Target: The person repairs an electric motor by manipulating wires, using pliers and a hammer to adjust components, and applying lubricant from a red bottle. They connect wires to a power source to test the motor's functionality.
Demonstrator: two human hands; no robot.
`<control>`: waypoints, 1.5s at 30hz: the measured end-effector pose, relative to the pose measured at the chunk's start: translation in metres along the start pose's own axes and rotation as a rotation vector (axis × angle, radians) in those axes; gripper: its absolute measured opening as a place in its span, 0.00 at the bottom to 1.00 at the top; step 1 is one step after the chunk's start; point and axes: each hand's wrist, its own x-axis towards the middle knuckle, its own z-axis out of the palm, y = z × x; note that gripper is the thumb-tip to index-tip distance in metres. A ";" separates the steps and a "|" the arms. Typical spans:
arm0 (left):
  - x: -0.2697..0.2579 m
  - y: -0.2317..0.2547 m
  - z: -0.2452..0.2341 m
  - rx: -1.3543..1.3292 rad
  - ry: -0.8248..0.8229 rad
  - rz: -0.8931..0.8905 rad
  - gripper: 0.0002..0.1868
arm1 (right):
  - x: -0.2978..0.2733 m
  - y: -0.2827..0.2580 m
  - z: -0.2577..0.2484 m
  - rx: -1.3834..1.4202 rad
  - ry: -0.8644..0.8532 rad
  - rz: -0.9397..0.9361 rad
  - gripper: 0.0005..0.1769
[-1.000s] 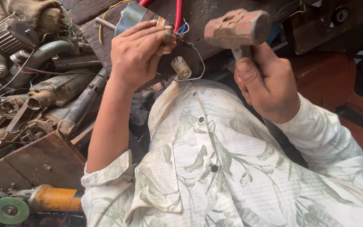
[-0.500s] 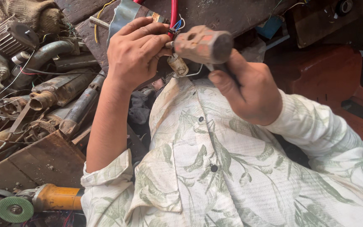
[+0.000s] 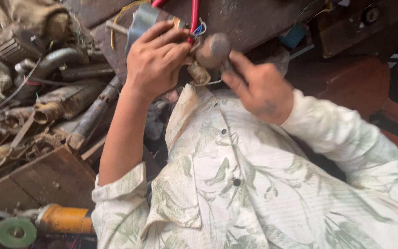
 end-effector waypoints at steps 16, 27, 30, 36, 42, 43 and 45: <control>-0.021 -0.004 0.021 -1.157 1.140 -0.345 0.16 | 0.052 0.135 0.028 -0.165 0.494 -0.148 0.28; -0.056 0.079 0.033 -0.773 1.449 -0.842 0.18 | 0.110 0.164 0.013 -0.568 0.417 -0.265 0.30; -0.045 0.107 0.049 -0.667 1.351 -0.875 0.17 | 0.121 0.147 0.007 -0.644 0.426 -0.326 0.29; -0.030 0.153 0.080 -0.944 0.952 -0.681 0.12 | 0.055 0.076 -0.023 -0.192 0.207 -0.516 0.18; -0.003 0.137 0.058 -0.737 0.690 -0.657 0.11 | 0.027 0.057 -0.014 0.315 -0.323 -0.329 0.15; -0.005 0.128 0.051 -0.610 0.694 -0.654 0.10 | 0.025 0.061 -0.010 0.345 -0.231 -0.299 0.12; -0.013 0.102 0.043 -0.465 0.847 -0.658 0.07 | 0.022 0.074 -0.005 0.404 -0.038 -0.236 0.09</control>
